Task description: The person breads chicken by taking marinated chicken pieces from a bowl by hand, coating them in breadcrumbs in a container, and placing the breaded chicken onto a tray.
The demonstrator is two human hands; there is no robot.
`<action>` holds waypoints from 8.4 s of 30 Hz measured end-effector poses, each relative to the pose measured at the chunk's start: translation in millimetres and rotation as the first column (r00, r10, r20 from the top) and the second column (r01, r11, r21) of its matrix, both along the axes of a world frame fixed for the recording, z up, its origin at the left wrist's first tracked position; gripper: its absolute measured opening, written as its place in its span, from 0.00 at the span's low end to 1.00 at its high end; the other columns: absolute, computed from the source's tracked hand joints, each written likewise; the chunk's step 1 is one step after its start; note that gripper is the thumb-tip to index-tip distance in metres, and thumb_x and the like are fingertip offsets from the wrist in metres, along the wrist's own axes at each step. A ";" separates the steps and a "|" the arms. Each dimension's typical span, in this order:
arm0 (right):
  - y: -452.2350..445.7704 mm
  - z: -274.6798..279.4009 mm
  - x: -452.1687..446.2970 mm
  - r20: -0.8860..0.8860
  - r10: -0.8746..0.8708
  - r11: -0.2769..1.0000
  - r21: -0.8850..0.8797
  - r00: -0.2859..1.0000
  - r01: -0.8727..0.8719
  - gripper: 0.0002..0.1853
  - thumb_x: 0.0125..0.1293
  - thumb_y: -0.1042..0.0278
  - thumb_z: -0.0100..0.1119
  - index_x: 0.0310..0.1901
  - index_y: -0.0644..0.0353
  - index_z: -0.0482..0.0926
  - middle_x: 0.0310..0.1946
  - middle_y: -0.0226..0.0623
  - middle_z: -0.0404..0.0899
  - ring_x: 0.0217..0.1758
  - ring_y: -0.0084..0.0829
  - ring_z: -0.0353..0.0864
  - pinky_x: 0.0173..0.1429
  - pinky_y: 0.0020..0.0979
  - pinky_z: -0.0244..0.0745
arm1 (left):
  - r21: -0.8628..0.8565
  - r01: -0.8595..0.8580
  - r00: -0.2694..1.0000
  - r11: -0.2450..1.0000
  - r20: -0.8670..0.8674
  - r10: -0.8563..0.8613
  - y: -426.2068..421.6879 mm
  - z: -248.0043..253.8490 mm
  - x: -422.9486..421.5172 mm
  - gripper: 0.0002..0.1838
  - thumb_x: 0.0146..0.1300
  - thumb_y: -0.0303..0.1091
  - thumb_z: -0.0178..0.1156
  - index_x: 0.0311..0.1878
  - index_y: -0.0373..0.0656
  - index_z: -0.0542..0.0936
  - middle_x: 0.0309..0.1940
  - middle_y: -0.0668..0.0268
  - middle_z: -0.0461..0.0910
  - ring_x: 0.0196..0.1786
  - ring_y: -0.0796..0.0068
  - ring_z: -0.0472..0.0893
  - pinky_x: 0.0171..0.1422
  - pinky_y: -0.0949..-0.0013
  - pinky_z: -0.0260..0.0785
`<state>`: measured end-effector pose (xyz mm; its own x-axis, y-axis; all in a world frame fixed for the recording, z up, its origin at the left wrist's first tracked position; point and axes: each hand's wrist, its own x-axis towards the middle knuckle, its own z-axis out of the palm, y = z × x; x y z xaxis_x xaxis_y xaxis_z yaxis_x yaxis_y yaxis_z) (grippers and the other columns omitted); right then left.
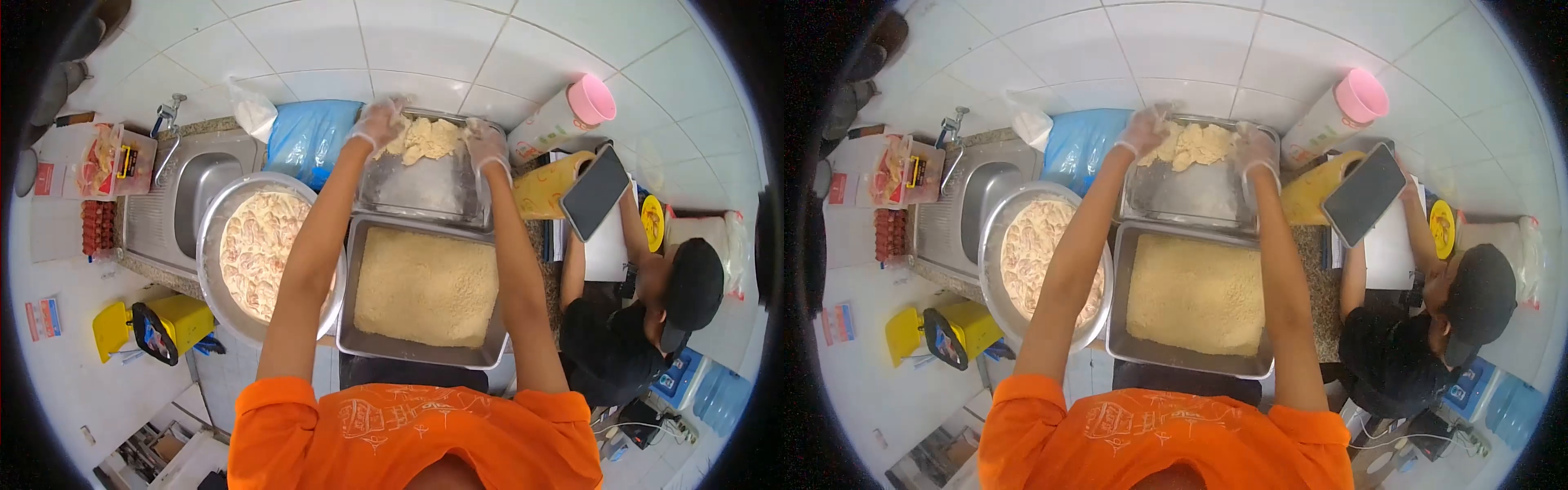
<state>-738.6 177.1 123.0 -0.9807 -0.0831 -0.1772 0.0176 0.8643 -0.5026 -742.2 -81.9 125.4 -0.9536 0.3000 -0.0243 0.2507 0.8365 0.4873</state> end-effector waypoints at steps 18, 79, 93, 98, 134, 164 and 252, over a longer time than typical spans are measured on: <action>-221.9 60.8 233.4 -0.085 0.798 0.602 0.046 0.597 -0.797 0.14 0.60 0.63 0.52 0.46 0.56 0.77 0.36 0.45 0.81 0.37 0.42 0.80 0.42 0.38 0.75 | -0.116 -0.664 0.742 0.738 0.013 0.670 -185.9 6.1 411.7 0.23 0.58 0.31 0.54 0.59 0.44 0.69 0.55 0.51 0.72 0.52 0.54 0.75 0.57 0.60 0.68; -2.5 49.8 309.2 0.544 -0.163 0.986 0.064 0.823 0.154 0.30 0.64 0.55 0.46 0.61 0.71 0.64 0.60 0.60 0.65 0.64 0.49 0.65 0.64 0.44 0.62 | -0.048 -0.320 0.758 0.946 0.586 0.286 105.6 15.5 323.0 0.35 0.58 0.50 0.55 0.61 0.33 0.65 0.58 0.50 0.70 0.60 0.50 0.68 0.60 0.56 0.64; -23.7 -52.8 306.3 0.193 0.339 0.861 0.331 0.921 -0.386 0.32 0.63 0.63 0.45 0.67 0.64 0.54 0.64 0.52 0.61 0.67 0.44 0.63 0.70 0.43 0.52 | -0.359 0.432 0.729 0.827 0.679 -0.086 94.8 -46.8 321.0 0.39 0.59 0.50 0.43 0.72 0.44 0.49 0.73 0.51 0.41 0.76 0.57 0.40 0.77 0.54 0.29; 8.4 -25.5 251.7 0.774 0.379 0.711 0.107 0.507 -0.695 0.33 0.62 0.48 0.50 0.67 0.50 0.58 0.71 0.48 0.47 0.74 0.42 0.46 0.75 0.38 0.43 | -0.187 0.382 0.857 0.905 0.439 -0.271 69.6 -83.4 297.1 0.26 0.63 0.43 0.46 0.63 0.44 0.65 0.55 0.49 0.72 0.58 0.58 0.72 0.64 0.61 0.60; -12.1 -36.7 279.5 0.341 0.267 0.862 0.333 0.902 -0.381 0.33 0.65 0.50 0.38 0.70 0.55 0.52 0.70 0.49 0.49 0.72 0.53 0.48 0.71 0.57 0.41 | -0.255 0.166 0.870 0.952 0.492 -0.020 80.2 -66.8 308.2 0.40 0.56 0.50 0.53 0.68 0.37 0.57 0.71 0.46 0.43 0.73 0.44 0.42 0.73 0.46 0.37; 55.4 99.4 271.6 -0.166 0.026 0.992 -0.115 0.986 -0.045 0.23 0.51 0.70 0.59 0.53 0.55 0.74 0.44 0.48 0.78 0.49 0.50 0.76 0.56 0.41 0.70 | 0.308 0.043 0.988 0.951 -0.154 0.005 72.9 95.6 262.2 0.22 0.47 0.31 0.64 0.48 0.41 0.78 0.43 0.51 0.79 0.48 0.51 0.77 0.55 0.58 0.69; -15.6 -47.9 288.3 -0.029 0.159 0.963 0.225 0.987 -0.148 0.28 0.63 0.59 0.46 0.59 0.70 0.65 0.56 0.58 0.66 0.58 0.50 0.67 0.64 0.40 0.61 | -0.107 -0.010 0.989 0.994 0.144 0.025 106.3 -60.9 308.8 0.35 0.57 0.40 0.50 0.65 0.30 0.58 0.66 0.42 0.55 0.69 0.44 0.54 0.72 0.47 0.45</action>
